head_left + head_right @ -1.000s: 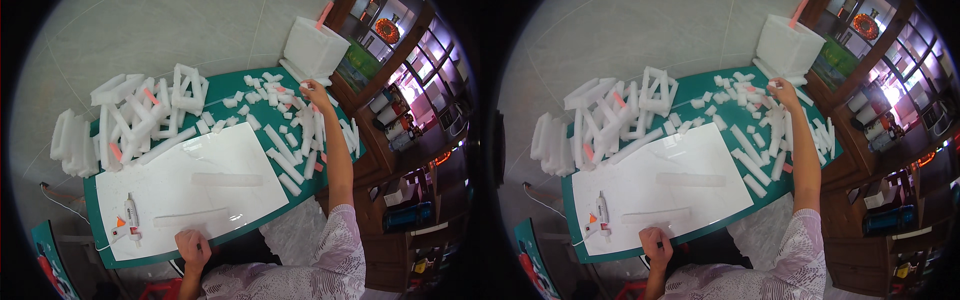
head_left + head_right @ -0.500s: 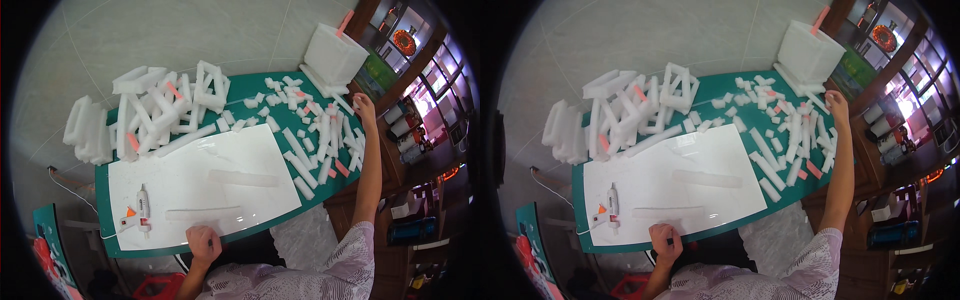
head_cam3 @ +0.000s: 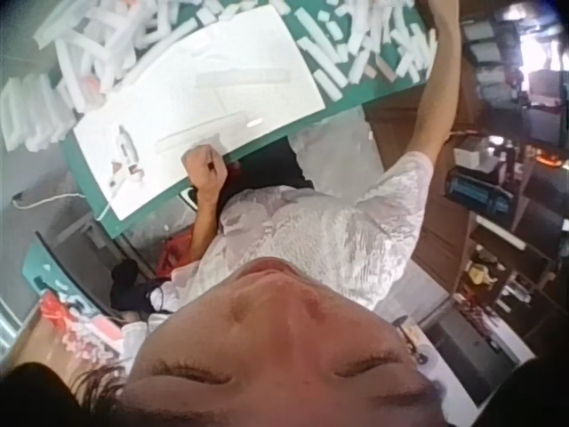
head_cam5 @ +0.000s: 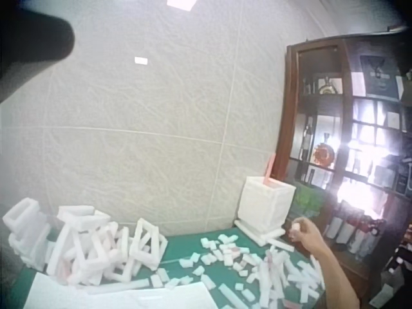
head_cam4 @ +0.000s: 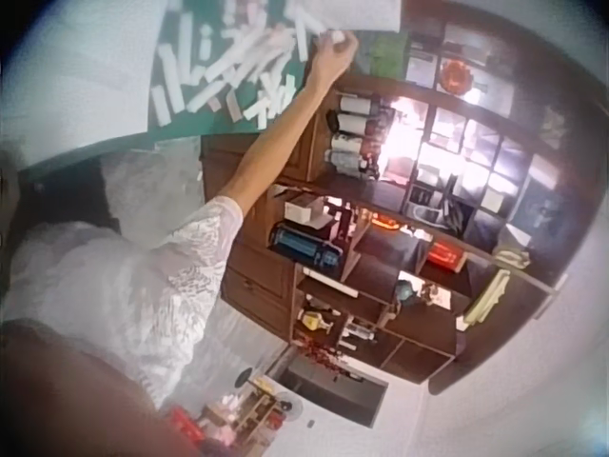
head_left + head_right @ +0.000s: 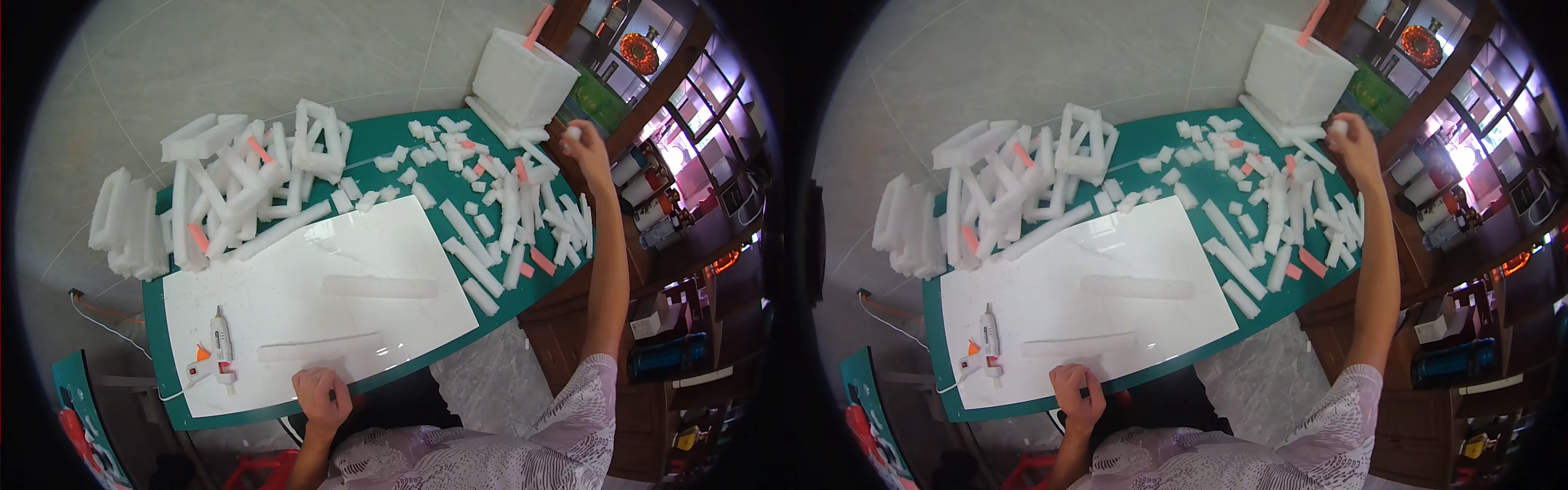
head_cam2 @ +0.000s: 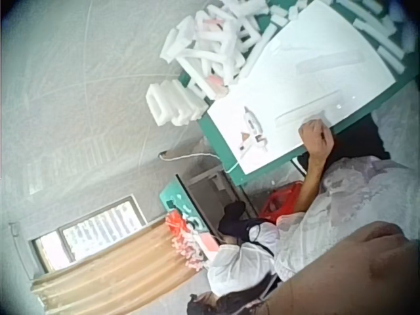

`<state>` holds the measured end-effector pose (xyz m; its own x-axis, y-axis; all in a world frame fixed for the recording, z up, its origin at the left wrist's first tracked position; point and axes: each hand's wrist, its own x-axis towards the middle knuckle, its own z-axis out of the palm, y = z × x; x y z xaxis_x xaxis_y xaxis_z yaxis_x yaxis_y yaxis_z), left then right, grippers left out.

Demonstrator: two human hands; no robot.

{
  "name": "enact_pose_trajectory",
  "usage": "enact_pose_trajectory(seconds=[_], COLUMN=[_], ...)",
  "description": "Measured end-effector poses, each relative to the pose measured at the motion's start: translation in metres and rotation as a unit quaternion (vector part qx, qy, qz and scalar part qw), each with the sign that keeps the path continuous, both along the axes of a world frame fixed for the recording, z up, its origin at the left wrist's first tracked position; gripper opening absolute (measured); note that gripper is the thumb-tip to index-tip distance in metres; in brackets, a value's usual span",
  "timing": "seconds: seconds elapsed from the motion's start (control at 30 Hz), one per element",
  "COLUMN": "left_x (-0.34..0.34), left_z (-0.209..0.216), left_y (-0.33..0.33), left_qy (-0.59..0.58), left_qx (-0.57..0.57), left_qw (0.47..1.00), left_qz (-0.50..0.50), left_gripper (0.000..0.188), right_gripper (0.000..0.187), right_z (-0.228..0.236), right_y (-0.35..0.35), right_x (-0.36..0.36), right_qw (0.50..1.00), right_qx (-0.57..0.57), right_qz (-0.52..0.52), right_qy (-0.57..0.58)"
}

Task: Use a hot glue gun to assemble various pieces of white polyethylene foam into larger structures.

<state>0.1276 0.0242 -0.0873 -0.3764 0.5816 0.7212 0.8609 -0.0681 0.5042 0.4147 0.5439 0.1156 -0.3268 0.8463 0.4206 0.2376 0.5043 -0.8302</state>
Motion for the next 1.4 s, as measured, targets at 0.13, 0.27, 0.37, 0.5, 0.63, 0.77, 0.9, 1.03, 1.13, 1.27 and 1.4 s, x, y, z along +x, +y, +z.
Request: enact_pose_trajectory(seconds=[0.13,0.27,0.37,0.5,0.63,0.77,0.9,1.03,1.13,1.27,1.4], left_x=[-0.002,0.002,0.005,0.008,0.041,0.059,0.070,0.062,0.052,0.066,0.061], left_z=[0.001,0.004,0.004,0.008,0.035,0.046,0.010,0.029,0.035,0.030,0.038], left_y=[0.001,0.005,-0.002,-0.004,0.027,0.052,0.042,0.026,0.018,0.037,0.059], left_qy=[-0.012,-0.025,-0.041,-0.071,-0.145,-0.122,-0.214,-0.263,-0.354,-0.489,-0.424], left_qx=[0.000,0.010,0.008,0.012,0.019,-0.163,-0.151,-0.221,-0.263,-0.090,-0.007], left_qw=[1.000,0.999,0.999,0.995,0.960,0.917,0.854,0.845,0.809,0.786,0.820], left_qz=[0.001,-0.043,-0.012,-0.074,-0.238,-0.342,-0.450,-0.410,-0.390,-0.367,-0.385], left_gripper=[0.028,0.027,0.025,0.025,0.043,0.046,0.029,0.020,0.017,0.016,0.016], right_gripper=[0.033,0.031,0.028,0.031,0.030,0.031,0.030,0.020,0.027,0.031,0.031], right_z=[-0.025,-0.030,-0.071,-0.062,-0.056,-0.074,-0.096,-0.080,-0.081,-0.134,-0.135], right_y=[-0.004,-0.030,-0.052,-0.160,-0.290,-0.361,-0.373,-0.340,-0.314,-0.375,-0.384], right_x=[-0.024,-0.030,-0.055,-0.077,-0.075,-0.065,-0.053,-0.017,0.013,-0.036,-0.061], right_qw=[0.981,0.983,0.958,0.944,0.882,0.783,0.793,0.910,0.936,0.939,0.932], right_qx=[-0.033,-0.179,-0.272,-0.283,-0.357,-0.380,-0.392,-0.250,-0.125,-0.217,-0.238], right_qz=[0.053,0.043,0.085,0.168,0.305,0.476,0.431,0.138,0.042,0.254,0.260], right_qy=[-0.186,-0.021,0.036,-0.007,0.040,0.131,0.177,0.299,0.325,-0.078,-0.087])
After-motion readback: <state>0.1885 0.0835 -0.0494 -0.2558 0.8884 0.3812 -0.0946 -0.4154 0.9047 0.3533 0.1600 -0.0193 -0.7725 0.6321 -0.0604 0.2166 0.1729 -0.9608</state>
